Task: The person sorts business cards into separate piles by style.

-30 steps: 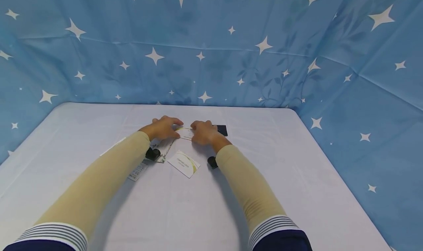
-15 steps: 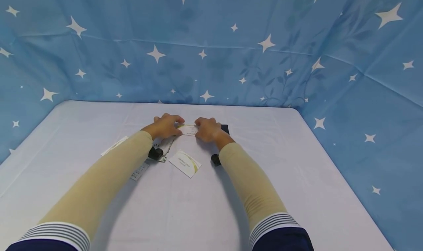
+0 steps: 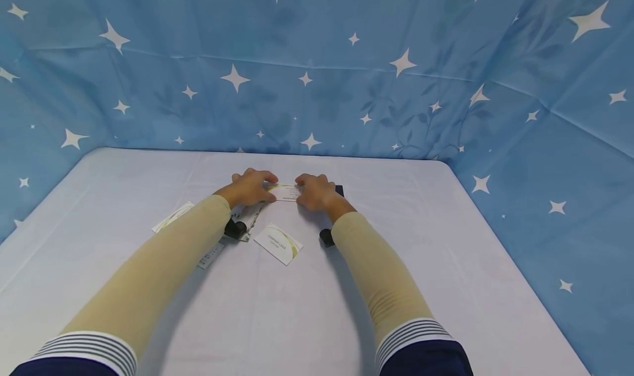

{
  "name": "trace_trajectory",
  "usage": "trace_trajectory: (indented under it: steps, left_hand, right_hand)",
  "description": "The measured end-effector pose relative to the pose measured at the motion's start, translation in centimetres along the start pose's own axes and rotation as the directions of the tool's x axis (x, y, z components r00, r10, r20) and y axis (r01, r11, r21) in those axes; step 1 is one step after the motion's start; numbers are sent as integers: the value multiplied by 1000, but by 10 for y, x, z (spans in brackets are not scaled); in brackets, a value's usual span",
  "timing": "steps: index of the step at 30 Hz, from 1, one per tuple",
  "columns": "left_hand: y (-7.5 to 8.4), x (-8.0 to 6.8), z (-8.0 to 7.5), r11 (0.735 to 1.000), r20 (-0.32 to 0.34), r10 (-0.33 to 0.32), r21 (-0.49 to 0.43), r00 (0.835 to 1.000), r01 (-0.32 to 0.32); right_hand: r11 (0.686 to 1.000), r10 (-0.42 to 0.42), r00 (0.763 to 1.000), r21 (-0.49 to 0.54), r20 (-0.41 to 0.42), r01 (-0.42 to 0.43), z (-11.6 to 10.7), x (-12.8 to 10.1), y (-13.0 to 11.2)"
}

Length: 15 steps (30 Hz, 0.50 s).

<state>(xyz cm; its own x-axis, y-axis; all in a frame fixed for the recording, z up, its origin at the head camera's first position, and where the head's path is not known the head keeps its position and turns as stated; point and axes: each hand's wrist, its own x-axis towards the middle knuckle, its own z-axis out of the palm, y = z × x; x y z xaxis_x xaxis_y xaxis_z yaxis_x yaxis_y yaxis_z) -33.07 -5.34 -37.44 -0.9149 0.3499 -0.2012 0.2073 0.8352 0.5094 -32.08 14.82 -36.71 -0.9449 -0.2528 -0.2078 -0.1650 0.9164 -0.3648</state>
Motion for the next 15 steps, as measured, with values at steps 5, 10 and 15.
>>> trace_trajectory:
  steps: [5,10,15]
  left_hand:
    - [4,-1,0,1000,-1,-16,-6,1000,16]
    - [6,-3,-2,1000,13,-25,3,1000,25]
    - [6,-9,-7,999,17,18,43,1000,-18]
  right_hand:
    - [1000,6,1000,16,6,-6,0,-1,3]
    - [999,0,1000,54,3,0,-2,-4,4]
    - [995,-48,999,91,-20,49,-3,-14,3]
